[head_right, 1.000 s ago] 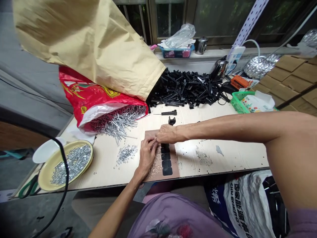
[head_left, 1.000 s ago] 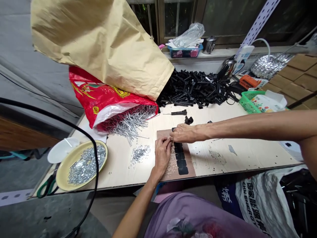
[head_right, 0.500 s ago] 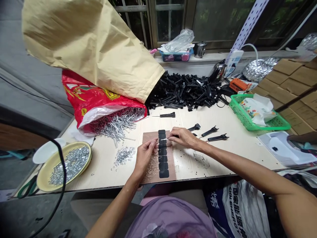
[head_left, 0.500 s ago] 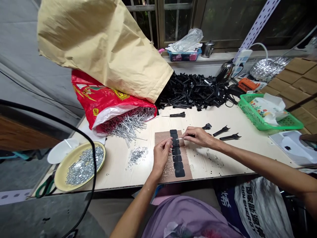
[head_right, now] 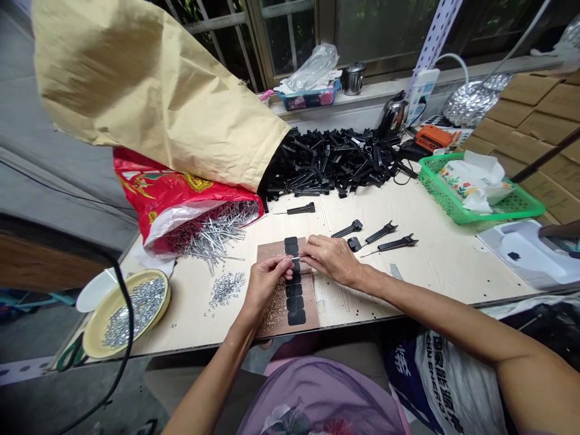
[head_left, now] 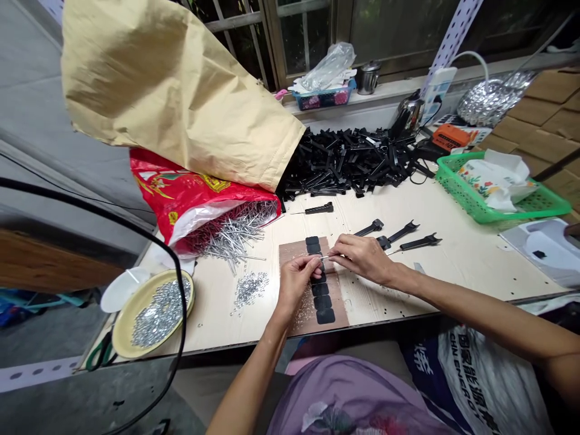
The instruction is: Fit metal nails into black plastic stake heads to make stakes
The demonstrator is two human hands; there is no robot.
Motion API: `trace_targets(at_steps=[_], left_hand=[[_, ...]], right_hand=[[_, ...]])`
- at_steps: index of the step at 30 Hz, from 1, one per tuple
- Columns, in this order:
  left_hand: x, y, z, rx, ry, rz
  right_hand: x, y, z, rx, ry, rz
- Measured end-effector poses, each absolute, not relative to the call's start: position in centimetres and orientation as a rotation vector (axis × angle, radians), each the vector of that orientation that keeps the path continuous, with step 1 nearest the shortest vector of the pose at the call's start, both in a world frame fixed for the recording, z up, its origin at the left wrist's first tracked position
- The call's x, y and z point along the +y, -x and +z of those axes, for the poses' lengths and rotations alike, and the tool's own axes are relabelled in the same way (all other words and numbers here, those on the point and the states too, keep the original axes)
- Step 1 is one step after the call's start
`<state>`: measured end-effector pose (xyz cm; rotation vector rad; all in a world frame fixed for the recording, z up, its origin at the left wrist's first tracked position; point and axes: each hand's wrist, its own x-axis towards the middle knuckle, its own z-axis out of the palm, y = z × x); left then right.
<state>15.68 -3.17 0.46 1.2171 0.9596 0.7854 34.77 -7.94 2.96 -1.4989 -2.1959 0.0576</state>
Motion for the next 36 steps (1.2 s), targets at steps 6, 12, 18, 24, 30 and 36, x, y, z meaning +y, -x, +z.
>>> trace_targets(at_steps=[6, 12, 18, 24, 30, 36], left_hand=[[-2.7, -15.3, 0.7, 0.977, -1.342, 0.736], [-2.4, -15.2, 1.0, 0.919, -1.273, 0.714], [-2.5, -15.6, 0.8, 0.954, -1.257, 0.738], [-2.5, -16.1, 0.4, 0.977, -1.139, 0.743], [-2.5, -16.0, 0.8, 1.010, -1.229, 0.758], [-2.3, -15.9, 0.6, 1.014, -1.263, 0.727]], right_hand=[[-8.7, -34.3, 3.1, -2.227, 1.545, -0.080], [-8.9, -33.8, 2.8, -2.164, 1.565, -0.086], [-8.7, -33.5, 2.3, -2.111, 1.562, -0.027], [-8.7, -32.8, 2.1, -2.140, 1.569, -0.397], [-8.4, -33.3, 2.0, -2.055, 1.630, 0.120], [-8.3, -33.5, 1.9, -2.051, 1.589, 0.260]])
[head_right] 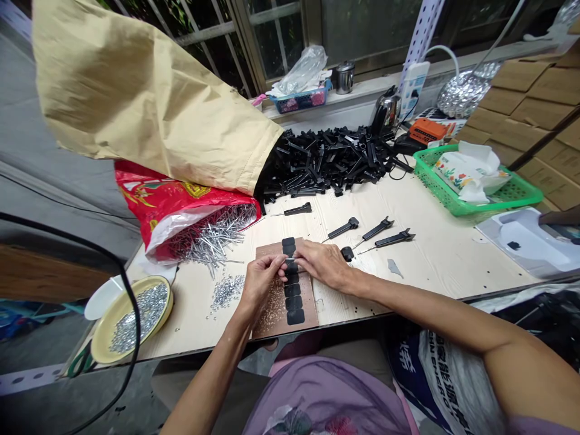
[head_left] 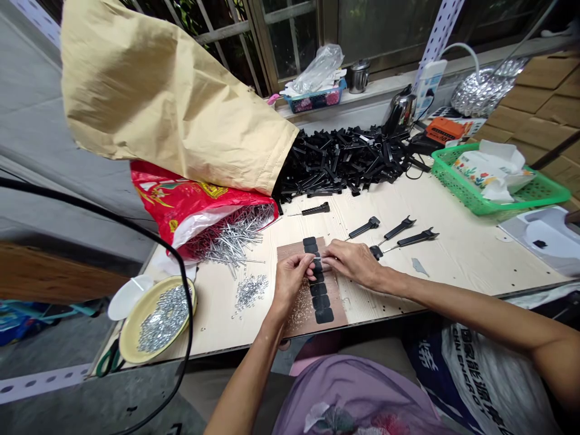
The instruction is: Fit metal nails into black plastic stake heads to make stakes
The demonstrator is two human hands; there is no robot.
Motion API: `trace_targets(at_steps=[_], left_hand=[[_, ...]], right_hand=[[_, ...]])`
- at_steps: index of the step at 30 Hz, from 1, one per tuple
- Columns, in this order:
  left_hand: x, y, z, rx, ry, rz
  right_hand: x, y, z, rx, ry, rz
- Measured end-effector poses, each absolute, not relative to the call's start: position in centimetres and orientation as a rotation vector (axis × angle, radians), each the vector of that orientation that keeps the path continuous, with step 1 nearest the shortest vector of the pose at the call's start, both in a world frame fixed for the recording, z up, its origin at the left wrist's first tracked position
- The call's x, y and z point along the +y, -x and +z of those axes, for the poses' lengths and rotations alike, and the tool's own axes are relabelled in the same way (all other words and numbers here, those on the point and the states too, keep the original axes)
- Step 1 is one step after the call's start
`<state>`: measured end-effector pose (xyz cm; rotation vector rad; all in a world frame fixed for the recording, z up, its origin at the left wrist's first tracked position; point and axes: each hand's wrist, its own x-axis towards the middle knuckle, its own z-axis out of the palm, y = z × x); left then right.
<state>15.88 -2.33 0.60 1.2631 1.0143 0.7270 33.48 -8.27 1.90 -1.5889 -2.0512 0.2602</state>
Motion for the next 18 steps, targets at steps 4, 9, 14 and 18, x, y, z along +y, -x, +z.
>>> trace_targets(at_steps=[4, 9, 14, 18], left_hand=[[-2.6, -16.0, 0.5, 1.040, -1.243, 0.760], [-2.4, -15.9, 0.6, 1.015, -1.157, 0.839], [-1.0, -15.3, 0.7, 0.960, -0.772, 0.861], [-1.3, -15.9, 1.0, 0.910, -0.662, 0.759]], right_hand=[[-8.5, -33.0, 2.3, -2.089, 1.611, 0.038], [-8.7, -32.8, 2.5, -2.093, 1.642, -0.043], [-9.0, -33.2, 2.6, -2.069, 1.664, 0.045], [-8.7, -33.0, 2.7, -2.038, 1.575, 0.111]])
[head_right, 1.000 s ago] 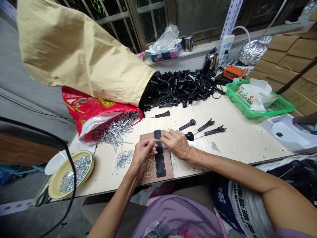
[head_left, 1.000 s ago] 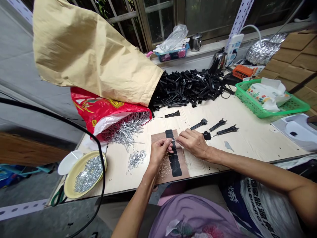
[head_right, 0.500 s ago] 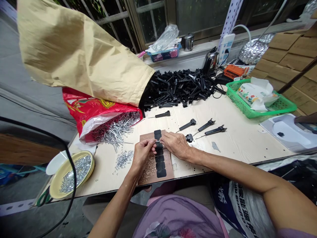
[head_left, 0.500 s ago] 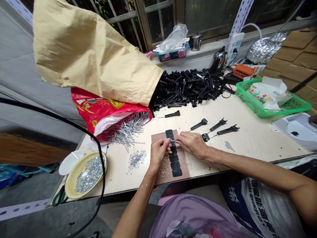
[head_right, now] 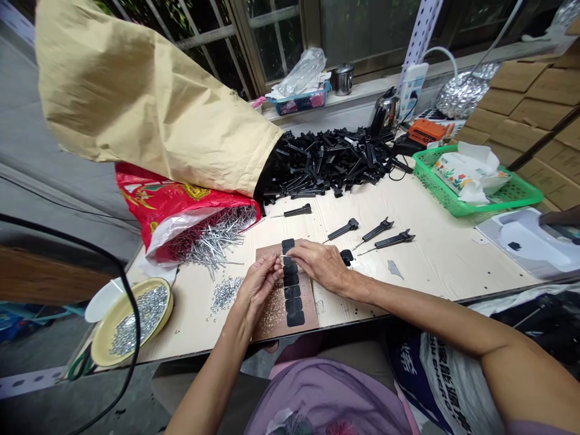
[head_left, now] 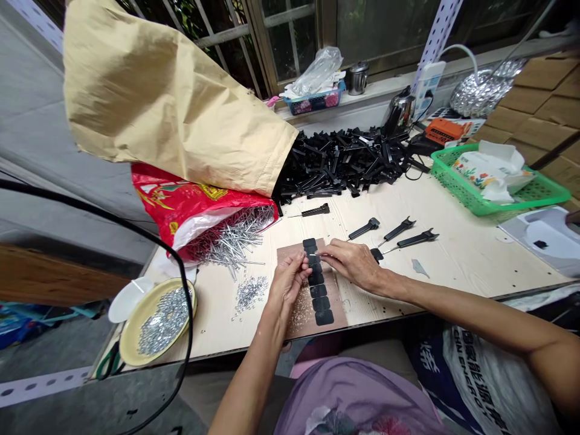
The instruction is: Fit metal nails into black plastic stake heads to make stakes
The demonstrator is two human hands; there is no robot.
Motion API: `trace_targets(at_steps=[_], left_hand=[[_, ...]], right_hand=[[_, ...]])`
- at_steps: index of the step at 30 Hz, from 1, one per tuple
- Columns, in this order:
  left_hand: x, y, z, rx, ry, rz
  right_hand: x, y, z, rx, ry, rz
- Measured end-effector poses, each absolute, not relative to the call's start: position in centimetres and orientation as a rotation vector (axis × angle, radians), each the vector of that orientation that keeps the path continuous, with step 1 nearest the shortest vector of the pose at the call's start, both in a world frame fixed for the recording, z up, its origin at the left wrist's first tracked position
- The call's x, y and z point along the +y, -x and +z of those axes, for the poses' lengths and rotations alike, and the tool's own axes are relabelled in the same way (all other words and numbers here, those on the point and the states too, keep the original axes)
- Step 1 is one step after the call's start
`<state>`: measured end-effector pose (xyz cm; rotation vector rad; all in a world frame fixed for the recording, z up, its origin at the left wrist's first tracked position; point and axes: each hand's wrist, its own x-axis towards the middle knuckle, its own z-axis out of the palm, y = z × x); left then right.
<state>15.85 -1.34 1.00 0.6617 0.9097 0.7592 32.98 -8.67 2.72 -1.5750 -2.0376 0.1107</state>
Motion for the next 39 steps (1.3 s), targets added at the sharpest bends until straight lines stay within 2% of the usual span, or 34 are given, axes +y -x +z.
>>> trace_targets(at_steps=[21, 28, 39], left_hand=[[-2.9, -17.1, 0.8, 0.939, -0.785, 0.879], [-2.5, -16.8, -0.2, 0.977, -0.947, 0.898], [-2.2, -16.9, -0.4, 0.984, -1.014, 0.937]], right_hand=[[-8.7, -31.8, 2.9, -2.038, 1.809, -0.036], [-8.4, -31.7, 2.0, -2.034, 1.720, -0.197], [-8.1, -31.8, 2.1, -2.059, 1.705, -0.183]])
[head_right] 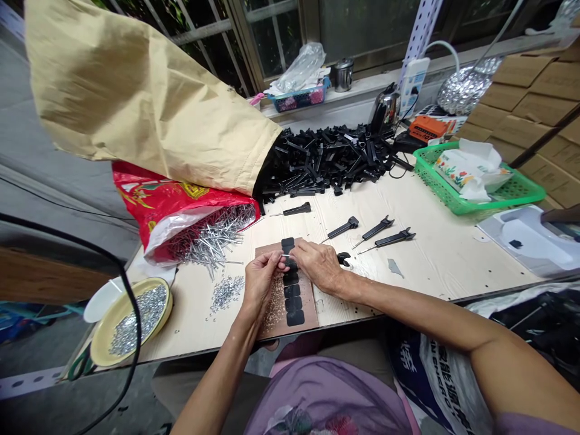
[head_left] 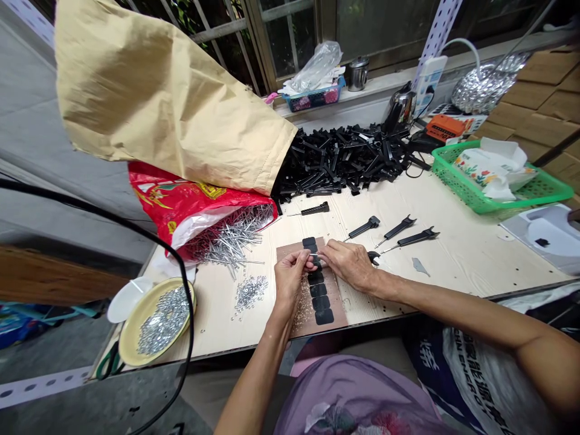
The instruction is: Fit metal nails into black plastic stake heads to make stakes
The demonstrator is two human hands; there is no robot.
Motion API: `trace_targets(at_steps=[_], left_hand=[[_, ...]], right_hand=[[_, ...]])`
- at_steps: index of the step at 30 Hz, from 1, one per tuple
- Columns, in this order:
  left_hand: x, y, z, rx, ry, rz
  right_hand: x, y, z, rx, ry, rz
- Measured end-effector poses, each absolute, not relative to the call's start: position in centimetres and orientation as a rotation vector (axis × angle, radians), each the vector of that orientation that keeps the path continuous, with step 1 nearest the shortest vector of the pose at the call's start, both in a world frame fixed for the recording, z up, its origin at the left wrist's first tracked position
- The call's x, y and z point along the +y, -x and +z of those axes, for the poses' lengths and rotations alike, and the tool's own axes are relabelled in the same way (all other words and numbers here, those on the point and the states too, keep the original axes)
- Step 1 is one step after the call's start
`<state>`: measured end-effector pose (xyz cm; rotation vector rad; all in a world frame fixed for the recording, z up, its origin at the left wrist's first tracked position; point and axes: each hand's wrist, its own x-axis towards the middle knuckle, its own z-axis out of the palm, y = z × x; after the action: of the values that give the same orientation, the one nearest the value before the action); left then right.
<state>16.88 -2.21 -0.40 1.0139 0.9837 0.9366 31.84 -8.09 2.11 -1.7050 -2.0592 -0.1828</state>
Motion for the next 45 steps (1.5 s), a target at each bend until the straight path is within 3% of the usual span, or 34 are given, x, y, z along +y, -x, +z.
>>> trace_targets(at_steps=[6, 12, 18, 22, 31, 39, 45], left_hand=[[-2.0, -16.6, -0.5, 1.001, -1.073, 0.912], [-2.0, -16.7, -0.2, 1.054, -1.204, 0.930], [-2.2, -17.1, 0.2, 1.078, -1.191, 0.935], [-2.3, -17.1, 0.3, 1.065, -1.207, 0.934], [-2.1, -17.3, 0.0, 1.094, -1.202, 0.898], [-2.1, -17.2, -0.3, 1.014, -0.940, 0.871], [-1.6, -16.3, -0.6, 1.139, -1.120, 0.826]], right_hand=[[-8.1, -31.8, 1.7, -2.076, 1.668, -0.154], [-8.0, -32.3, 1.5, -2.013, 1.665, 0.141], [-7.9, -32.5, 1.1, -1.959, 1.634, 0.219], [-7.6, -32.6, 0.9, -1.798, 1.523, 0.495], [-7.0, -33.2, 0.4, -1.708, 1.459, 0.677], [-6.7, -34.5, -0.3, -1.763, 1.520, 0.562], [-6.0, -35.8, -0.8, -1.846, 1.600, 0.495]])
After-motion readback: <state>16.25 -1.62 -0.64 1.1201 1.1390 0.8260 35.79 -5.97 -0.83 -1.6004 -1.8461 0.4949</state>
